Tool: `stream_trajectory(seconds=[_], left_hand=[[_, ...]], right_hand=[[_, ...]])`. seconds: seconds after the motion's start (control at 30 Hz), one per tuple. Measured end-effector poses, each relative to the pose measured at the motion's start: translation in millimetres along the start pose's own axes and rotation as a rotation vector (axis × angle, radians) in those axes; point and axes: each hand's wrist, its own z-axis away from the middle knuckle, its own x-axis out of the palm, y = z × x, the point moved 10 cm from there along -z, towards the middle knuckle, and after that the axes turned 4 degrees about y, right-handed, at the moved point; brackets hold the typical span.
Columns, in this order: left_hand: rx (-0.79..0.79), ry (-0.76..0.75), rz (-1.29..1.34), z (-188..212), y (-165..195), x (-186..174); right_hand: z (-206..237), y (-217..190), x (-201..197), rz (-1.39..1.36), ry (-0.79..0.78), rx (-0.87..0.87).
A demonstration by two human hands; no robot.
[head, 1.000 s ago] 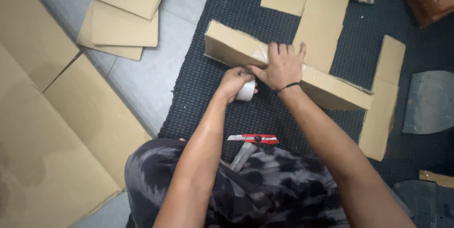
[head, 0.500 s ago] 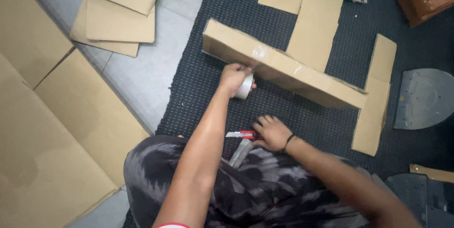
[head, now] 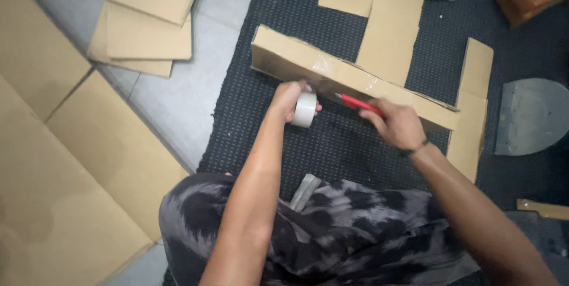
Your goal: The person cuts a piece of cardboard with a utility knife, folds it into a rectangular box shape, and secures the seams with clear packing tape. They repeatedly apply tape to the edges and corners to reinforce the structure.
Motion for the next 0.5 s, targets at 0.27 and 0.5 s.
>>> stream_trajectory(seconds=[0.27, 0.5], left_hand=[[0.085, -0.019, -0.089, 3, 6, 4], [0.243, 0.161, -0.195, 10, 13, -5]], right_hand=[[-34, -27, 50, 0.258, 0.051, -0.121], [61, 16, 90, 0.024, -0.198, 0.021]])
